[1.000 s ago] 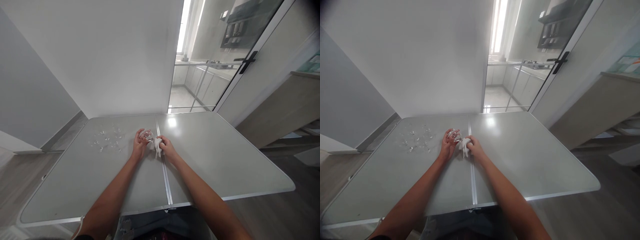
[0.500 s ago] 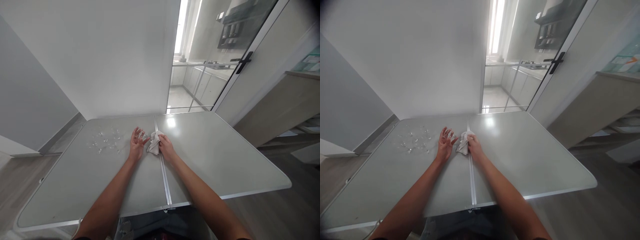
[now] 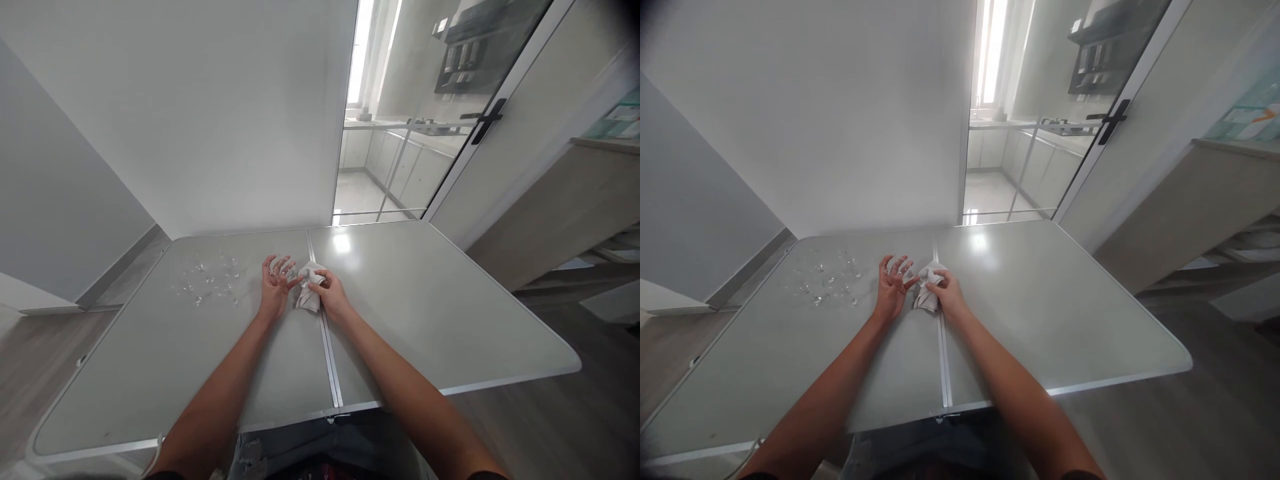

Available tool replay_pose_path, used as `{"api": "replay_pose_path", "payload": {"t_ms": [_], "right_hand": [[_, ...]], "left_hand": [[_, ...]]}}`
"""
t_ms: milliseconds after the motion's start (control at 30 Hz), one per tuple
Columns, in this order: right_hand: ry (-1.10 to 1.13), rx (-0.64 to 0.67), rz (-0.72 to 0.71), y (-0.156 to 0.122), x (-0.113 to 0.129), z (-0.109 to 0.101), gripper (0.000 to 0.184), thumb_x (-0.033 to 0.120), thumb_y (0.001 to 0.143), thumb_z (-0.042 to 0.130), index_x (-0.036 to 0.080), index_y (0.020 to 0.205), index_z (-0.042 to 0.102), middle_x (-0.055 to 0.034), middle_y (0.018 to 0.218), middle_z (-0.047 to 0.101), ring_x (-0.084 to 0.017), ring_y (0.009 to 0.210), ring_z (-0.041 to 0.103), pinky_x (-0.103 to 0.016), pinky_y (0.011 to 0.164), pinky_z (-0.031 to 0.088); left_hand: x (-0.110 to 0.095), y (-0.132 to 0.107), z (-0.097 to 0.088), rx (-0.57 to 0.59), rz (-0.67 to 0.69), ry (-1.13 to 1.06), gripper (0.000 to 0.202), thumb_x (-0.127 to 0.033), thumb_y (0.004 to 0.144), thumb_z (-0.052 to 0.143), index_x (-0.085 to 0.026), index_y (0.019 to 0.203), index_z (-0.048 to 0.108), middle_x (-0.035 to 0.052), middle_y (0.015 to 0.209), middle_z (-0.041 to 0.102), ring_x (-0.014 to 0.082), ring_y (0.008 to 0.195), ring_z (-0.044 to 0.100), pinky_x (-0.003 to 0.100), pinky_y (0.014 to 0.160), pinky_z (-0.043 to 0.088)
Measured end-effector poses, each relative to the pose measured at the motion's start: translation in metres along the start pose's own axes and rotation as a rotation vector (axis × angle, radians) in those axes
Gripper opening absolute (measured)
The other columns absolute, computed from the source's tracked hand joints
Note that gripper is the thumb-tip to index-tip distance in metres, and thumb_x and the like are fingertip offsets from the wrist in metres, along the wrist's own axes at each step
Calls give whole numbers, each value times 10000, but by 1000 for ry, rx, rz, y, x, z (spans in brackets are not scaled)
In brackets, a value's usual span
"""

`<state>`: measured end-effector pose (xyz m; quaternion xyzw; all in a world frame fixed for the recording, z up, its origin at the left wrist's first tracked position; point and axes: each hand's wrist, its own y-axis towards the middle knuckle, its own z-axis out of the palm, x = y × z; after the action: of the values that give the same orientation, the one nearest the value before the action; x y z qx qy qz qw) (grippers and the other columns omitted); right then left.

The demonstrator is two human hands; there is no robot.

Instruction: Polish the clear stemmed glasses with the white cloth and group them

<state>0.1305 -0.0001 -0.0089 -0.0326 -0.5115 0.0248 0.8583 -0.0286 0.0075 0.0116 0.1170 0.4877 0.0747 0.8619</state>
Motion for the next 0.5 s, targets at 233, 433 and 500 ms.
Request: {"api": "replay_pose_path", "payload": {"t_ms": [233,433,500], "right_hand": [[-65,-145,-115,7,4,-8,465,254,630,814,208,1049,618,-6,827,704,-163,738,649,-273,662,502],[-115,-97,-141,2,7,-3,447,318,665,820,210,1051,623,-18,872,702,-164,771,642,-272,673,497],[-111,-118,-141,2,8,-4,394,362,698,795,216,1023,625,-4,844,679,-158,749,626,-265,656,487]], "left_hand": [[15,0,-1,55,-21,146,713,-355,600,933,-244,1189,546,84,1128,700,251,1075,680,435,921,586],[12,-6,6,73,-9,419,316,-353,678,879,-175,878,712,102,982,743,248,938,706,432,897,570],[11,-7,7,52,5,415,252,-352,690,869,-173,787,721,104,960,745,259,946,702,454,925,555]]}}
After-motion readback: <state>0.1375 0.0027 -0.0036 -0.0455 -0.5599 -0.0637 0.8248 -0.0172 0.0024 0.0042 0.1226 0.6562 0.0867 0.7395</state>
